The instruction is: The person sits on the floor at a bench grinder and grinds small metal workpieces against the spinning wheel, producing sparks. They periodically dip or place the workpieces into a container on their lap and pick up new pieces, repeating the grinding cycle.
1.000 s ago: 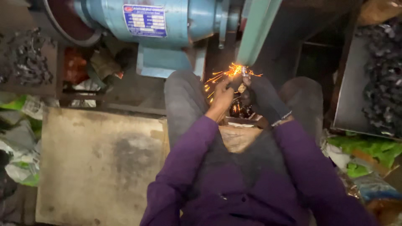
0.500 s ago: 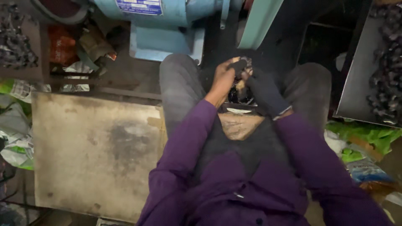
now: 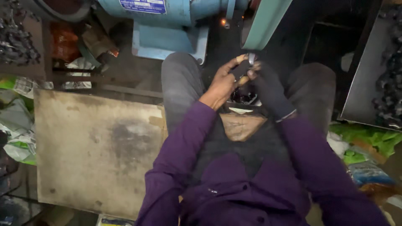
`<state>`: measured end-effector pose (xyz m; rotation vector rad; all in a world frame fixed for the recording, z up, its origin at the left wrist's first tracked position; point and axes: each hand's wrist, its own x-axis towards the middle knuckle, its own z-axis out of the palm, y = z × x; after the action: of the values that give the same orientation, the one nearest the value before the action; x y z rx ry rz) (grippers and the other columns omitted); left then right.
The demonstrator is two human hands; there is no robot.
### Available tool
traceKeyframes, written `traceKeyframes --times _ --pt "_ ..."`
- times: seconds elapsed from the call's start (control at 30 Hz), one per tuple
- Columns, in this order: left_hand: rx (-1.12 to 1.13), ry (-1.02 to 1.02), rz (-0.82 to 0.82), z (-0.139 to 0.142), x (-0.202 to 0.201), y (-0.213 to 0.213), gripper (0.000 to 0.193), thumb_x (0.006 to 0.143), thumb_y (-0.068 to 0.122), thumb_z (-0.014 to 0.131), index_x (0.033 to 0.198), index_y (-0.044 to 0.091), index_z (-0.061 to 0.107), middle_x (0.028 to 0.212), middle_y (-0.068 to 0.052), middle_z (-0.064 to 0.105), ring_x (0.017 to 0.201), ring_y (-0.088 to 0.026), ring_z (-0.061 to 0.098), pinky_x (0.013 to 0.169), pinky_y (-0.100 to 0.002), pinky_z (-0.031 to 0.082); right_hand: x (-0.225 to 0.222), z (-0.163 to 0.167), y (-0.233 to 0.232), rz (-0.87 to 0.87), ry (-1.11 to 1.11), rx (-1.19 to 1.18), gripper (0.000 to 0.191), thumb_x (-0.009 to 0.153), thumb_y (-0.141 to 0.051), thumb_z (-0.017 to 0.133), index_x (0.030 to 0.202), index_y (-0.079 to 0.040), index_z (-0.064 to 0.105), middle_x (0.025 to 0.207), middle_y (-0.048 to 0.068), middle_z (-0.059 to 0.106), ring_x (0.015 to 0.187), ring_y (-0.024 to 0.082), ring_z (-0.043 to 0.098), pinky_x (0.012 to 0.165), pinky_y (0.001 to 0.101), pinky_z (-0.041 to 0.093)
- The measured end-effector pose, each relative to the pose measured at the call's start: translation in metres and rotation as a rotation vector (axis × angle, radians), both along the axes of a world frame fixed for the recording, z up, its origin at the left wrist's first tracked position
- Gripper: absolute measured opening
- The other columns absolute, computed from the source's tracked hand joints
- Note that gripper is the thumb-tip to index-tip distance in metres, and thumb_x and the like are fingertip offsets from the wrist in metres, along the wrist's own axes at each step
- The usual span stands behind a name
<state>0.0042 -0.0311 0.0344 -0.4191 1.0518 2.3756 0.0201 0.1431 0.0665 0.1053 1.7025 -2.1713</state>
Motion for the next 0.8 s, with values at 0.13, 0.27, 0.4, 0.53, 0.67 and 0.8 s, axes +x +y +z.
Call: traceKeyframes --times 0.13,0.27,0.4,0.53,0.67,0.8 --pt "0.000 -0.012 -0.086 -0.026 -0.003 -0.012 0.036 0.103 0.005 0.053 0.138 0.001 0.061 0.108 -0.012 0.067 0.082 -0.016 0.061 0.060 -0.025 0.048 0.015 0.031 -0.006 0.051 0.152 0.342 0.029 0.107 -0.016 0.059 0.133 -0.004 0.060 0.097 0.008 0.064 0.082 0.015 0.056 0.072 0.0302 0.048" --pt "-0.222 -0.042 0.119 -0.035 0.000 0.000 0.053 0.091 -0.004 0.041 0.142 0.007 0.051 0.117 -0.016 0.064 0.090 -0.023 0.061 0.072 -0.034 0.052 0.003 0.030 -0.013 0.063 0.507 0.459 0.023 0.114 -0.017 0.053 0.119 0.000 0.067 0.108 0.006 0.069 0.096 0.013 0.066 0.083 0.0274 0.053" --pt "0.197 0.035 0.092 -0.014 0.017 0.029 0.058 0.096 -0.004 0.042 0.152 0.010 0.046 0.138 -0.010 0.059 0.119 -0.020 0.062 0.101 -0.033 0.051 -0.011 0.017 -0.010 -0.271 0.141 0.231 0.026 0.112 -0.023 0.057 0.117 0.000 0.069 0.095 0.003 0.068 0.084 0.010 0.060 0.075 0.0259 0.050" --pt "0.307 0.115 0.021 0.012 0.019 0.034 0.045 0.114 0.006 0.048 0.158 0.000 0.044 0.150 -0.011 0.056 0.138 -0.016 0.056 0.118 -0.028 0.040 -0.007 0.010 0.001 -0.293 0.199 0.258 0.027 0.111 -0.024 0.056 0.115 -0.001 0.069 0.099 0.003 0.070 0.087 0.010 0.062 0.077 0.0269 0.052" --pt "0.064 0.149 0.034 0.012 0.020 0.027 0.047 0.103 0.012 0.058 0.149 0.005 0.052 0.135 -0.007 0.062 0.119 -0.015 0.060 0.099 -0.028 0.050 0.006 0.009 0.002 -0.074 0.505 0.736 0.024 0.111 -0.018 0.056 0.111 0.003 0.069 0.098 0.008 0.069 0.091 0.010 0.067 0.077 0.0279 0.051" --pt "-0.421 0.221 0.047 -0.016 0.014 0.021 0.040 0.097 0.012 0.062 0.136 0.003 0.065 0.096 -0.002 0.064 0.080 -0.010 0.057 0.065 -0.027 0.048 0.009 0.008 -0.008 0.022 0.397 0.443 0.021 0.105 -0.014 0.059 0.110 0.005 0.068 0.095 0.014 0.070 0.086 0.014 0.066 0.074 0.0307 0.051"
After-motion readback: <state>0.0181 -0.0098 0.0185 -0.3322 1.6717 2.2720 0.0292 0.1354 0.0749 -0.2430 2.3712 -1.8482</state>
